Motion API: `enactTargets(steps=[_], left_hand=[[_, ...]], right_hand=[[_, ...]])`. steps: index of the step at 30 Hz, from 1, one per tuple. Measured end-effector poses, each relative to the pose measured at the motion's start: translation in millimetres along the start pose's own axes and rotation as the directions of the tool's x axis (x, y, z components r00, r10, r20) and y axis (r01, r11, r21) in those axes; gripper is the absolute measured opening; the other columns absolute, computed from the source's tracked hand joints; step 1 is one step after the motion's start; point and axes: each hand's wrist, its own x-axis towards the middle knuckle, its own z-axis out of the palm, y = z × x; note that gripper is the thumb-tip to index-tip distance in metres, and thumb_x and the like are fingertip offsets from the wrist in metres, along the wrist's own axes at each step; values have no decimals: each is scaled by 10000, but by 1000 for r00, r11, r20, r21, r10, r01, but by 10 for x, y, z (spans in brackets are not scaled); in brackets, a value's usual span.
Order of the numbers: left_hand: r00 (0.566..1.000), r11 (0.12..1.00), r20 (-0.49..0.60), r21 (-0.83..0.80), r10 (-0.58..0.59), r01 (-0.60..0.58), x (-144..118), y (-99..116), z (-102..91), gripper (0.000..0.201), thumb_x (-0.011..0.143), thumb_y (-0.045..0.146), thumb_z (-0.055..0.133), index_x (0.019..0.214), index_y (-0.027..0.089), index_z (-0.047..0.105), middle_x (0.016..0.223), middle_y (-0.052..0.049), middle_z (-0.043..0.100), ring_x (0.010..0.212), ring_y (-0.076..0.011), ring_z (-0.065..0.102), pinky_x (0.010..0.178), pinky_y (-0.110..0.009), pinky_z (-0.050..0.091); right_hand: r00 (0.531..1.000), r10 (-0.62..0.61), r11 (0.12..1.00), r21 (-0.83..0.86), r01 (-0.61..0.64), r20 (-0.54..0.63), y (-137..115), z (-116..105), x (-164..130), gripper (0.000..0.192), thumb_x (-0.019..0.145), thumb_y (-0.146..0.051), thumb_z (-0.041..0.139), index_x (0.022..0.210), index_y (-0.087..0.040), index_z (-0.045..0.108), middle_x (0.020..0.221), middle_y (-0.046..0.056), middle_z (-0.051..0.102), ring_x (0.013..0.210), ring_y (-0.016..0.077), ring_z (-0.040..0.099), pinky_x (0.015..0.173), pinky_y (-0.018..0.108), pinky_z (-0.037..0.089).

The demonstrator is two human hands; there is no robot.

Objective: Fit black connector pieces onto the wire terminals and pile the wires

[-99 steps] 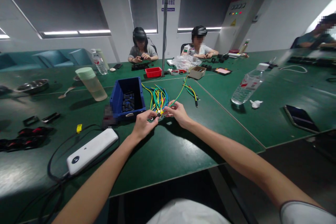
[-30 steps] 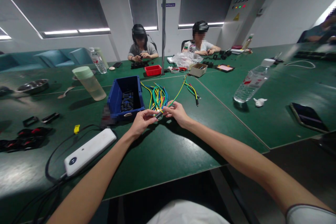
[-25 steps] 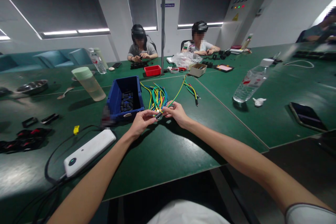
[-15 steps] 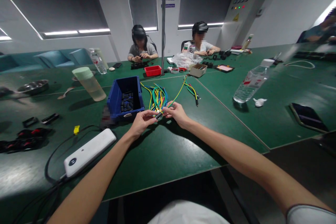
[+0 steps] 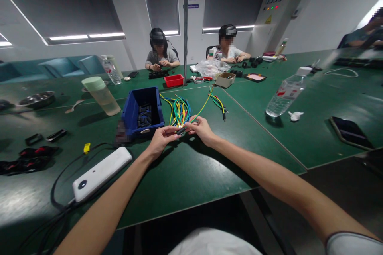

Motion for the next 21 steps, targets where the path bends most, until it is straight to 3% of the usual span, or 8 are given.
enactTargets(steps=[21], left_hand=[[1000, 998, 23, -60, -10, 11, -6, 8, 44, 417, 606, 232, 804, 992, 141, 674, 991, -98, 709, 890, -195, 659, 879, -354, 475]], right_hand=[[1000, -18, 1000, -8, 18, 3, 2, 11, -12, 394, 590, -420, 781, 796, -196, 531, 672, -14, 651, 593, 126, 634, 494, 202, 466]])
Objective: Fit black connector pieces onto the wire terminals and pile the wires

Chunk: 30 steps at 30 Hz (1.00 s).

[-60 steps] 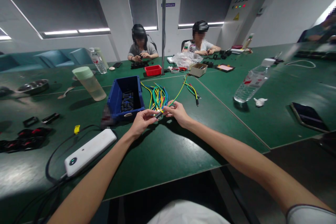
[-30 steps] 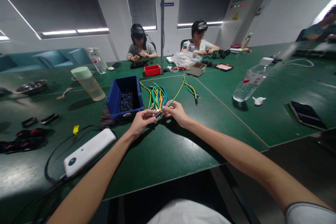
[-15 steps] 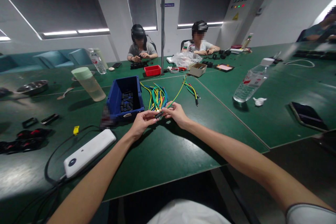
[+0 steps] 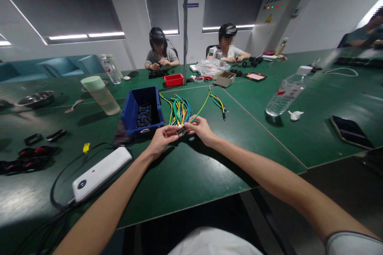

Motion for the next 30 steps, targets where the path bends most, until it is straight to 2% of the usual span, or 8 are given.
enactTargets(steps=[18, 30], left_hand=[[1000, 1000, 9, 28, 0, 0, -5, -18, 7, 451, 603, 249, 804, 1011, 133, 652, 1020, -109, 699, 939, -230, 655, 883, -384, 478], [1000, 999, 5, 45, 3, -4, -9, -18, 8, 417, 613, 239, 793, 988, 137, 642, 1003, -97, 703, 921, -219, 659, 890, -394, 480]], right_hand=[[1000, -22, 999, -37, 22, 17, 7, -12, 5, 365, 612, -410, 772, 779, -179, 543, 681, -18, 634, 593, 111, 619, 494, 193, 462], [999, -5, 1000, -24, 6, 46, 22, -22, 8, 350, 632, -408, 761, 796, -184, 549, 716, -7, 656, 617, 122, 634, 504, 196, 459]])
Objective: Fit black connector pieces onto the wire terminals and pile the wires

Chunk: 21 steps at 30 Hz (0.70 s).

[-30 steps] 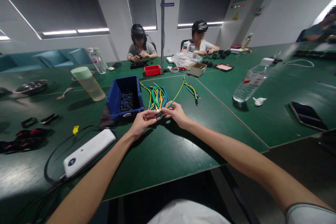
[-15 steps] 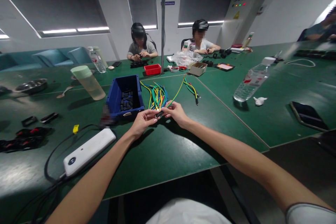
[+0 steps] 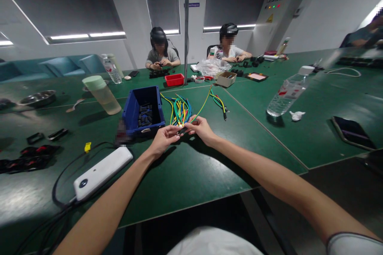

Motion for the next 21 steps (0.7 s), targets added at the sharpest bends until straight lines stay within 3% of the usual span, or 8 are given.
enactTargets(steps=[13, 17, 21], left_hand=[[1000, 997, -21, 75, 23, -21, 6, -30, 14, 412, 613, 241, 781, 989, 146, 640, 1089, -110, 677, 960, -228, 651, 873, -383, 488], [990, 965, -56, 238, 127, -110, 18, -88, 35, 342, 648, 243, 751, 958, 142, 649, 1071, -115, 683, 952, -225, 653, 859, -371, 497], [959, 841, -67, 500, 276, -207, -16, -83, 85, 263, 733, 247, 677, 982, 161, 667, 996, -88, 704, 840, -193, 668, 798, -336, 517]], right_hand=[[1000, -8, 1000, -11, 8, -5, 13, 4, 9, 341, 632, -412, 762, 768, -181, 551, 706, -2, 662, 600, 125, 639, 507, 204, 471], [999, -6, 1000, -6, 6, -32, 34, 15, 15, 363, 609, -424, 773, 756, -183, 544, 682, -5, 656, 583, 129, 633, 498, 215, 479], [999, 17, 1000, 25, -16, -33, 35, 40, -3, 365, 606, -414, 779, 754, -180, 542, 685, 6, 668, 589, 139, 641, 506, 223, 486]])
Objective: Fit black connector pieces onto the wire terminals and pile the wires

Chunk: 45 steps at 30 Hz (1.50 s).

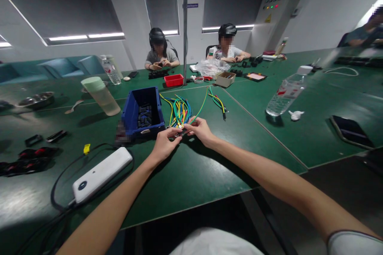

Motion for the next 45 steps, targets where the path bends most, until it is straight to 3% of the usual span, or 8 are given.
enactTargets(steps=[4, 7, 13, 19, 29, 36, 45], left_hand=[[988, 959, -33, 249, 149, -136, -40, 89, 3, 237, 770, 216, 636, 1001, 180, 678, 906, -50, 718, 731, -159, 651, 752, -301, 513], [977, 928, -32, 321, 212, -190, -55, 127, 0, 220, 791, 198, 607, 1001, 177, 672, 888, -42, 719, 729, -155, 648, 736, -284, 507], [979, 943, -20, 275, 201, -188, -63, 136, 5, 216, 818, 207, 565, 1011, 202, 662, 958, -37, 713, 826, -179, 665, 795, -296, 506], [993, 993, -71, 79, 89, -84, -52, 144, 17, 203, 799, 266, 603, 976, 192, 669, 951, -56, 714, 866, -217, 675, 836, -342, 516], [999, 999, -31, -37, 12, -13, -37, 117, 19, 209, 805, 278, 602, 975, 159, 620, 983, -80, 707, 902, -220, 681, 878, -375, 519], [998, 998, -34, 54, 43, -41, -39, 160, 10, 212, 793, 273, 604, 978, 178, 646, 990, -68, 708, 912, -216, 670, 888, -373, 504], [992, 963, -48, 248, 118, -102, -26, 84, -36, 226, 810, 257, 565, 1011, 201, 652, 996, -67, 696, 936, -235, 645, 904, -381, 470]], right_hand=[[1000, 1, 1000, 27, 0, -18, -14, 35, -27, 367, 595, -409, 788, 748, -182, 543, 669, -1, 667, 576, 138, 637, 524, 236, 498], [1000, -10, 999, 36, 11, -24, -13, 55, -35, 374, 589, -410, 791, 759, -185, 546, 670, -3, 669, 571, 140, 636, 522, 238, 498], [1000, -3, 1000, 10, 3, -31, -4, 72, -48, 375, 600, -430, 781, 770, -195, 543, 680, 6, 673, 581, 146, 638, 525, 243, 493], [999, -37, 998, -61, 36, -27, -32, 82, -51, 368, 629, -459, 747, 784, -203, 532, 669, -4, 658, 591, 148, 642, 496, 232, 475], [990, -110, 981, -149, 123, 88, 26, 48, -19, 338, 748, -397, 653, 984, -208, 502, 748, -6, 666, 640, 150, 676, 518, 221, 481], [988, -143, 961, -228, 154, 66, -10, -57, 64, 366, 748, -359, 646, 1047, -176, 541, 681, -20, 627, 580, 129, 639, 524, 228, 488], [987, -155, 933, -333, 133, -39, -41, -408, 325, 469, 745, -334, 652, 1152, -134, 530, 590, -35, 585, 469, 118, 573, 442, 227, 442]])
